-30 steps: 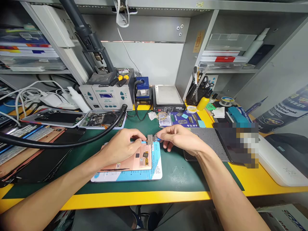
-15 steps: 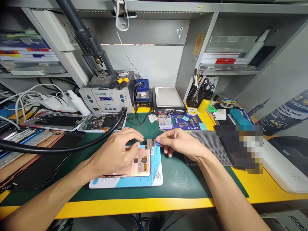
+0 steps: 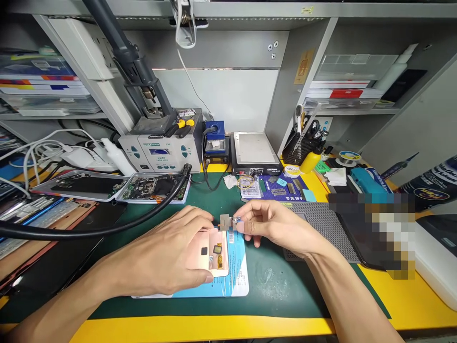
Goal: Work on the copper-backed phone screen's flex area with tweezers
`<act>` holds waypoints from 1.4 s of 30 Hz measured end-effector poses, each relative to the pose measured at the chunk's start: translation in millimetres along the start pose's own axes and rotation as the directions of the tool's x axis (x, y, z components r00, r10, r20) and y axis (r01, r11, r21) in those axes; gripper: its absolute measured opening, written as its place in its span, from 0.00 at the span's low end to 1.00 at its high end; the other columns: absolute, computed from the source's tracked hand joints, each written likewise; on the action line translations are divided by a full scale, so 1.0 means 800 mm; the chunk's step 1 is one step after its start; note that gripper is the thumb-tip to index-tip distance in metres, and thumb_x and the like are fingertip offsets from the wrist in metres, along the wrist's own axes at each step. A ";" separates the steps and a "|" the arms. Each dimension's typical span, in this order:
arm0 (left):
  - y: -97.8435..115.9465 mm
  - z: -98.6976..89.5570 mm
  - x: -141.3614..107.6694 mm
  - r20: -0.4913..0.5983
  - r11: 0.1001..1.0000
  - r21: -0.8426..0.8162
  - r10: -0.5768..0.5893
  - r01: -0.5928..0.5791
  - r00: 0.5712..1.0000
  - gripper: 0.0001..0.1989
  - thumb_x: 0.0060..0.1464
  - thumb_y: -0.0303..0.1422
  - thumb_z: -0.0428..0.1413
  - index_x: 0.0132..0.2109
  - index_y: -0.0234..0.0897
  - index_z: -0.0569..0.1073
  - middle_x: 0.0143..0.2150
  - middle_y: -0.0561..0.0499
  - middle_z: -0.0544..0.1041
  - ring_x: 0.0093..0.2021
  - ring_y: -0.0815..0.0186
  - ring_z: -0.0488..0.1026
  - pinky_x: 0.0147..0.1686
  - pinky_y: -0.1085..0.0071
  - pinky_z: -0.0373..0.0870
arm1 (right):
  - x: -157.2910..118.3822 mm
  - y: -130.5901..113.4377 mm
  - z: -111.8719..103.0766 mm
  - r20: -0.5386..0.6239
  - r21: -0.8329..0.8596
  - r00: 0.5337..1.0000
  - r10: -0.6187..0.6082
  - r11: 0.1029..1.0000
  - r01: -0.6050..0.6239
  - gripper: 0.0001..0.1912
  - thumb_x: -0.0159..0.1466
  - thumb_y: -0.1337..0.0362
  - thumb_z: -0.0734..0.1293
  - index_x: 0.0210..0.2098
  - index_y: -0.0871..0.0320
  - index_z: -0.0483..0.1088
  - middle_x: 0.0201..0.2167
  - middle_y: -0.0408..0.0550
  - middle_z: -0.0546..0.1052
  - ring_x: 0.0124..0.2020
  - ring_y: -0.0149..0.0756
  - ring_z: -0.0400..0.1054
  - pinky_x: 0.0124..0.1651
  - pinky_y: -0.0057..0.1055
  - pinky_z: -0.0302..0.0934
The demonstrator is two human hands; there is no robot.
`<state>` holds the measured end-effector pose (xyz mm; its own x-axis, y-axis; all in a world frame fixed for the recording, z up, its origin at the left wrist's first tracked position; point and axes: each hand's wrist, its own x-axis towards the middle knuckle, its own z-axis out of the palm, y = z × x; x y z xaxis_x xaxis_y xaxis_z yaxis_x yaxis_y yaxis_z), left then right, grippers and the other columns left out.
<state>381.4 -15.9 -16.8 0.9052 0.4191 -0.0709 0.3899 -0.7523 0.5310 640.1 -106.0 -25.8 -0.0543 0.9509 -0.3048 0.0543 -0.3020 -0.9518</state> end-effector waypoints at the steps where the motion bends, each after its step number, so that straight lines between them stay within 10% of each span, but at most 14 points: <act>1: 0.000 0.000 0.000 -0.001 1.000 -0.010 -0.017 0.017 1.000 0.18 0.55 0.45 0.66 0.45 0.43 0.69 0.50 0.51 0.71 0.51 0.56 0.69 0.54 0.56 0.67 | 0.000 0.000 0.000 0.012 0.009 1.000 -0.003 1.000 0.003 0.13 0.59 0.57 0.82 0.39 0.56 0.81 0.32 0.42 0.79 0.30 0.32 0.68 0.34 0.30 0.63; 9: 0.004 -0.003 0.001 0.021 0.999 -0.013 -0.037 0.037 0.999 0.19 0.55 0.46 0.67 0.47 0.42 0.72 0.50 0.49 0.72 0.53 0.53 0.68 0.53 0.55 0.67 | -0.001 -0.003 0.000 0.021 0.011 1.000 0.001 1.000 -0.002 0.15 0.58 0.55 0.83 0.36 0.58 0.82 0.29 0.43 0.78 0.29 0.31 0.66 0.35 0.32 0.61; 12: 0.003 0.004 0.010 -0.077 0.997 -0.077 -0.016 0.010 0.997 0.05 0.65 0.36 0.58 0.45 0.41 0.75 0.48 0.48 0.75 0.52 0.55 0.69 0.53 0.56 0.67 | 0.002 0.002 -0.001 0.030 -0.027 0.999 0.009 1.000 -0.008 0.18 0.60 0.52 0.81 0.39 0.59 0.84 0.28 0.44 0.77 0.29 0.32 0.65 0.35 0.33 0.59; 20: 0.005 0.022 0.031 -0.241 0.973 -0.212 -0.141 0.089 0.960 0.10 0.62 0.25 0.55 0.32 0.39 0.74 0.35 0.52 0.76 0.42 0.60 0.72 0.45 0.62 0.66 | 0.004 0.006 -0.001 0.046 -0.079 0.999 0.002 0.997 0.002 0.18 0.61 0.50 0.80 0.39 0.58 0.85 0.28 0.44 0.77 0.30 0.34 0.65 0.37 0.33 0.62; 42: 0.002 0.015 0.035 -0.178 0.913 -0.390 -0.206 0.123 0.962 0.08 0.61 0.28 0.57 0.34 0.39 0.80 0.38 0.54 0.80 0.37 0.66 0.76 0.38 0.69 0.67 | 0.002 0.001 -0.001 0.042 -0.094 0.999 -0.032 0.995 0.035 0.10 0.61 0.57 0.78 0.36 0.57 0.85 0.28 0.44 0.79 0.28 0.34 0.66 0.34 0.34 0.63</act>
<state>409.2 -11.5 -28.1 0.7606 0.6487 -0.0270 0.4013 -0.4370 0.8050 640.7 -104.6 -27.3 -0.0975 0.9563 -0.2758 0.1459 -0.2604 -0.9544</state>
